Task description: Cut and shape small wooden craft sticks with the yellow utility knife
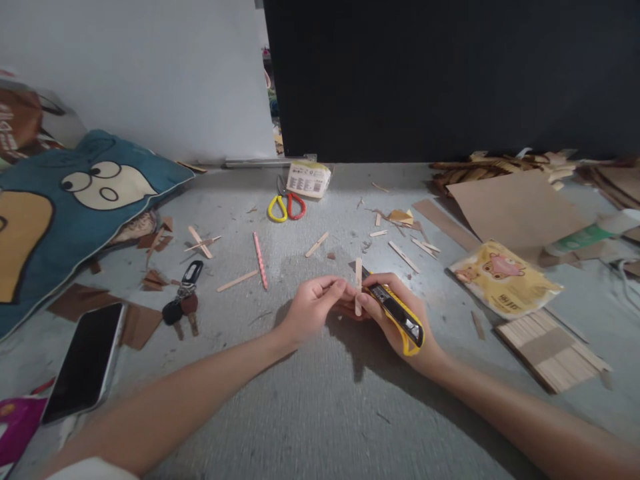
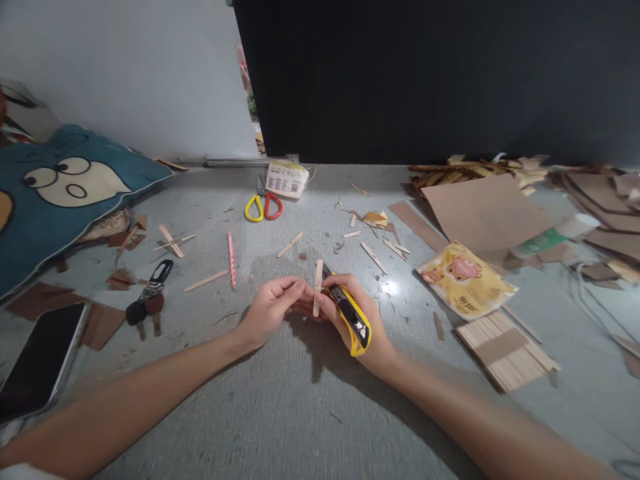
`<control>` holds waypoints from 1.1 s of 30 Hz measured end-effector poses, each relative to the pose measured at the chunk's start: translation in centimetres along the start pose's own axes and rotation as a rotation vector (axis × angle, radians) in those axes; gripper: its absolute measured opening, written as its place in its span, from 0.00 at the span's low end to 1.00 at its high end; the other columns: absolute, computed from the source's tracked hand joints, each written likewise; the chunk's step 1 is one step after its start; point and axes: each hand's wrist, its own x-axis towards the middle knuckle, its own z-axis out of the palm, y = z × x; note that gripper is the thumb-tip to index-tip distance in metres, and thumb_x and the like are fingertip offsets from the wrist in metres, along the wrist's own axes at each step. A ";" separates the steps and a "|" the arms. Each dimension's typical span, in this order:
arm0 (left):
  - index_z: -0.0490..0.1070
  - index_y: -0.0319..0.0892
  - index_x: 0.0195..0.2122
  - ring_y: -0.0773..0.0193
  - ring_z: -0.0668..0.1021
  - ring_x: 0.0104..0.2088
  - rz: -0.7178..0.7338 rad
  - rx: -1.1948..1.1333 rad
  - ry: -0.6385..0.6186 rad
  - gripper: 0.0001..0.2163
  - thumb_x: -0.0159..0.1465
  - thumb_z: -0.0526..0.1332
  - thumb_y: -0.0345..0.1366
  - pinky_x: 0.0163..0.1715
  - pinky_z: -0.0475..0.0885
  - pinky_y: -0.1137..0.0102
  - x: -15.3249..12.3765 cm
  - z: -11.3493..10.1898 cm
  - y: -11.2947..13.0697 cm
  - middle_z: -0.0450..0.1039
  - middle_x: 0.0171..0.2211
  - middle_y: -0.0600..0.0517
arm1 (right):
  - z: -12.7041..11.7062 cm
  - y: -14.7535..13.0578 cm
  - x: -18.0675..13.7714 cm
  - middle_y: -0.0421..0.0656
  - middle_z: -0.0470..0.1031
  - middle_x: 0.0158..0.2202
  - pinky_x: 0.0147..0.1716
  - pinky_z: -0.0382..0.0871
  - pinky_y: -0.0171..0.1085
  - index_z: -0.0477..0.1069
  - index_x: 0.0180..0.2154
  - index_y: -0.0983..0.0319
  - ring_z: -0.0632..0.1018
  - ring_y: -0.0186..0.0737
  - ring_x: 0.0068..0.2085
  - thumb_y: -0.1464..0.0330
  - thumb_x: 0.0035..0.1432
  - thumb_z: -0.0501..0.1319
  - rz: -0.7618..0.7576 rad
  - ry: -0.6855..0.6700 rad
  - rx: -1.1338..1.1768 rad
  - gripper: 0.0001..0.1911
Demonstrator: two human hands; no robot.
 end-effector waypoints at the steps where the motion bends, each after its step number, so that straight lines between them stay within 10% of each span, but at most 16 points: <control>1: 0.77 0.38 0.34 0.57 0.85 0.31 0.003 0.008 -0.003 0.22 0.61 0.70 0.57 0.38 0.81 0.64 0.0 0.0 0.0 0.82 0.30 0.45 | 0.0 0.0 0.0 0.36 0.76 0.25 0.22 0.74 0.34 0.69 0.41 0.57 0.77 0.35 0.23 0.54 0.65 0.65 0.006 -0.004 0.006 0.14; 19: 0.71 0.39 0.51 0.62 0.84 0.28 0.082 0.089 0.068 0.25 0.58 0.75 0.45 0.35 0.78 0.69 0.1 -0.2 -0.6 0.82 0.30 0.49 | 0.0 -0.1 -0.1 0.38 0.79 0.27 0.25 0.77 0.36 0.67 0.45 0.56 0.81 0.39 0.26 0.56 0.68 0.63 -0.051 -0.031 -0.059 0.12; 25: 0.76 0.38 0.45 0.58 0.85 0.34 0.103 0.179 0.222 0.19 0.59 0.74 0.45 0.38 0.79 0.67 0.3 -0.4 -0.7 0.84 0.33 0.45 | -0.8 0.3 -1.0 0.42 0.80 0.34 0.32 0.79 0.38 0.68 0.51 0.55 0.82 0.41 0.30 0.60 0.71 0.58 -0.242 0.141 -0.280 0.11; 33: 0.75 0.38 0.49 0.59 0.85 0.31 0.115 0.167 0.230 0.22 0.58 0.74 0.45 0.36 0.80 0.66 0.3 -0.2 -0.6 0.83 0.30 0.48 | -1.3 0.0 -1.2 0.43 0.79 0.36 0.31 0.79 0.38 0.68 0.61 0.56 0.80 0.39 0.31 0.72 0.67 0.57 -0.523 -0.057 -0.404 0.22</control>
